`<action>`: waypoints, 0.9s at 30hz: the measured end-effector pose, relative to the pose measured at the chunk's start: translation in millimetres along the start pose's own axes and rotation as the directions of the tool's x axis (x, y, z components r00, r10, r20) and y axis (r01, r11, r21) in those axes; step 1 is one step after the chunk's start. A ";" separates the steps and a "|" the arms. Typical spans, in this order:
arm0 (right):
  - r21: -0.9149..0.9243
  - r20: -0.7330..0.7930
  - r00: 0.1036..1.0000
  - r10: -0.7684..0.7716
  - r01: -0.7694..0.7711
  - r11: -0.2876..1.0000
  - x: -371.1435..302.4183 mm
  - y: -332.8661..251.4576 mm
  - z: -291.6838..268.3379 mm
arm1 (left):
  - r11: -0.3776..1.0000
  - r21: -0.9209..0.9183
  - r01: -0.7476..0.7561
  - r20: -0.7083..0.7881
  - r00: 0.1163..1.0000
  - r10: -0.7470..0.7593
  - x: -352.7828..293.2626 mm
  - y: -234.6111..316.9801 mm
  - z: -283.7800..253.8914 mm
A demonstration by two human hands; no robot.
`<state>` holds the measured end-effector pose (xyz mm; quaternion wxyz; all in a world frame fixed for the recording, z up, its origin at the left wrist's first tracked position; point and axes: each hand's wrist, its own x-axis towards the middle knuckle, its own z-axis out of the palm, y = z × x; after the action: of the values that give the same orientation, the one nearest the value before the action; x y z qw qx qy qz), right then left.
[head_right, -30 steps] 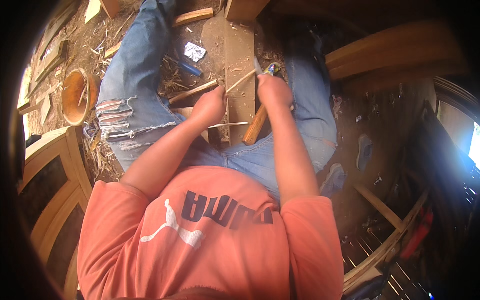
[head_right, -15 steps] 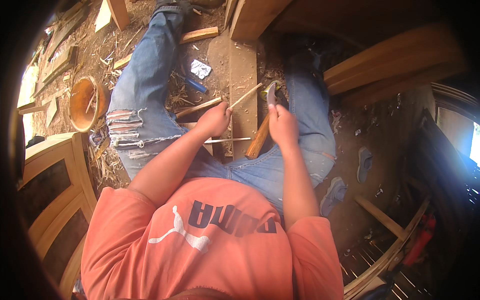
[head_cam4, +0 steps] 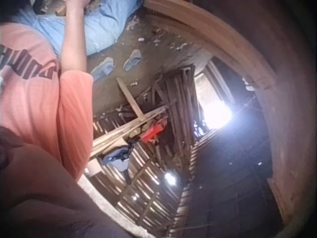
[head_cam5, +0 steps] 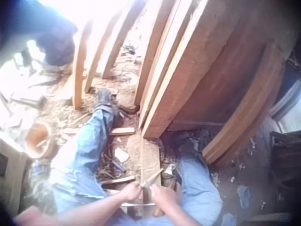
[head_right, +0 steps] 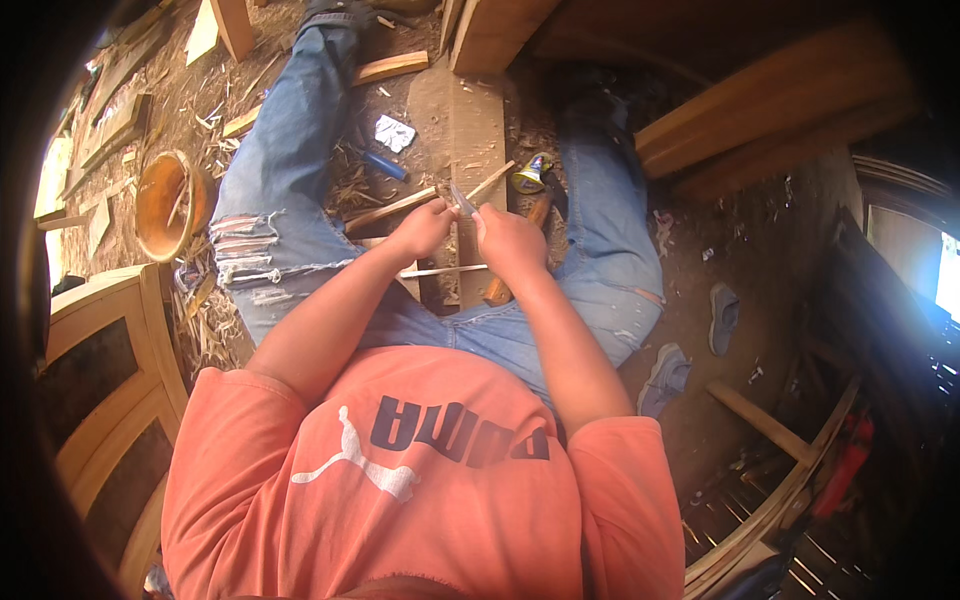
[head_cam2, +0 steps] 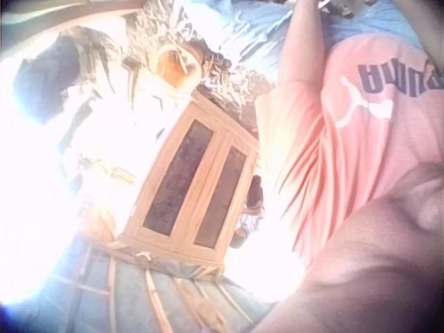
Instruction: The person sits on the ground and uses a knife to shave and shape a small wooden stick. They repeatedly rotate the stick and scrape its surface to smooth it. The person occasionally pauses to inspect the stick before continuing to shape it.
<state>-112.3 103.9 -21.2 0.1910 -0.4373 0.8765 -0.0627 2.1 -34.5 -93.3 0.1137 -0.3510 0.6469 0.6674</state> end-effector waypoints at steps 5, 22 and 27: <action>0.109 -0.042 0.996 0.077 -0.073 0.991 12.3 -1.8 12.9 | 0.998 0.056 -0.040 -0.022 0.999 0.041 8.9 -10.6 4.7; 0.030 0.049 0.998 0.040 -0.041 0.999 20.7 -13.3 2.8 | 0.995 0.029 -0.101 -0.075 0.992 0.102 -2.7 3.7 3.4; 0.058 0.012 0.994 0.106 -0.106 0.993 22.4 -18.4 0.2 | 0.991 0.101 -0.090 -0.056 0.994 0.096 -3.6 6.4 1.7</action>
<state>-110.8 75.1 -22.5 0.2106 -0.3848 0.8954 -0.0763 0.3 -32.7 -86.2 0.0798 -0.3347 0.6978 0.6282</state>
